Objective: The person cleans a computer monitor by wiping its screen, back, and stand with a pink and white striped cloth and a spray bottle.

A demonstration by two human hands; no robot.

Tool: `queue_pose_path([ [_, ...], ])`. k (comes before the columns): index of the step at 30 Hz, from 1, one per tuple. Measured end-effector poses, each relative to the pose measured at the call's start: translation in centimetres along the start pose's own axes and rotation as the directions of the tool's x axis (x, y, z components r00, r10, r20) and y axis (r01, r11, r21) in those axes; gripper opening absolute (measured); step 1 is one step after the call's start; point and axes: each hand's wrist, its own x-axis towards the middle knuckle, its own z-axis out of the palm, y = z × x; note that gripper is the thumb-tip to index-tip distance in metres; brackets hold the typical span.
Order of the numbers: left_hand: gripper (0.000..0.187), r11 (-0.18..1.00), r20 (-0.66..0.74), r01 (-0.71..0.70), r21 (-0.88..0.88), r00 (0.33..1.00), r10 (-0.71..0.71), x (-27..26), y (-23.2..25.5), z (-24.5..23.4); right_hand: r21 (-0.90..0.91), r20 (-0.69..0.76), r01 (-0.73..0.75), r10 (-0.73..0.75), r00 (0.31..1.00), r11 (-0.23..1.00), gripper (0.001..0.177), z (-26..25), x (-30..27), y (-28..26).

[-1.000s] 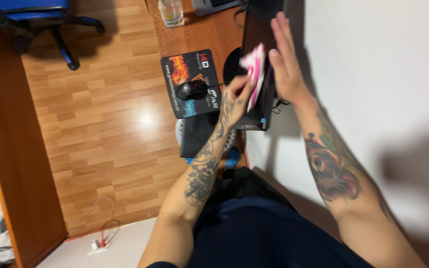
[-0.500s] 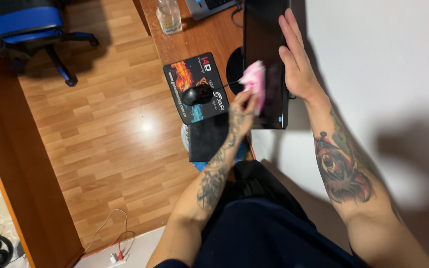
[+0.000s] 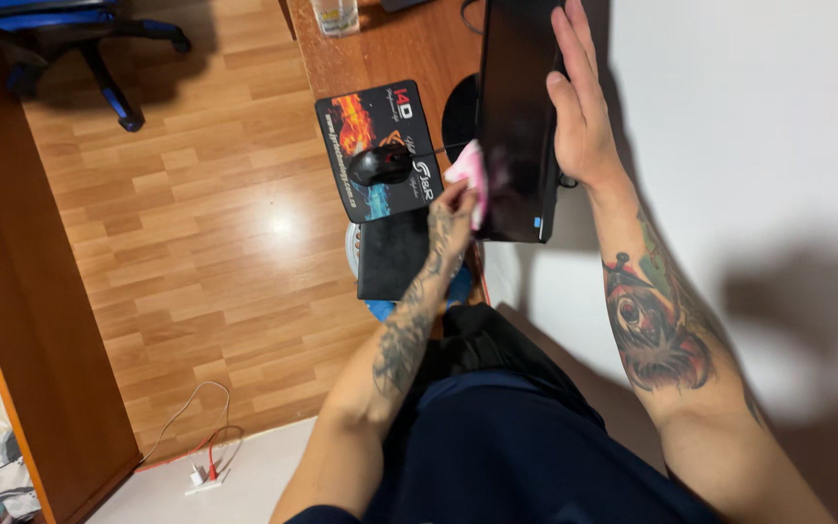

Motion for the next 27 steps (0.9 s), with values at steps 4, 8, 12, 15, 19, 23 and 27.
queue_pose_path([
  [4, 0.034, 0.997, 0.091, -0.006, -0.073, 0.996, 0.013, -1.0, 1.6, 1.1, 0.016, -0.006, -0.015, 0.015, 1.0, 1.0, 0.057, 0.2, 0.2, 0.1],
  [8, 0.034, 0.946, 0.145, -0.303, -0.117, 0.937, 0.318, -3.0, 3.6, 3.0, 0.0, -0.015, 0.013, -0.013, 1.0, 1.0, 0.056, -0.1, 0.2, 0.3],
  [12, 0.034, 1.0, -0.029, -0.017, 0.024, 0.999, 0.018, 1.4, -0.8, 1.1, -0.002, -0.015, 0.017, -0.017, 1.0, 1.0, 0.055, 0.2, -0.2, 0.2],
  [15, 0.036, 0.999, 0.009, 0.042, 0.025, 0.999, -0.042, 1.4, -1.1, 0.8, 0.001, -0.016, 0.008, -0.008, 1.0, 1.0, 0.054, 0.1, -0.4, 0.2],
  [19, 0.036, 0.964, 0.107, -0.26, -0.046, 0.959, 0.264, -0.6, 3.7, 3.9, 0.037, -0.028, -0.019, 0.02, 0.999, 0.999, 0.056, -0.3, 0.0, 0.0],
  [23, 0.035, 0.971, 0.06, -0.198, -0.135, 0.976, 0.208, 1.3, 1.3, 3.4, -0.004, -0.037, 0.059, -0.059, 0.998, 0.998, 0.056, -0.2, 0.1, 0.3],
  [27, 0.03, 0.998, -0.05, -0.048, 0.033, 0.998, 0.049, 2.1, -0.9, 1.9, 0.056, -0.02, 0.036, -0.035, 0.999, 0.998, 0.058, -0.4, -0.5, 0.6],
])
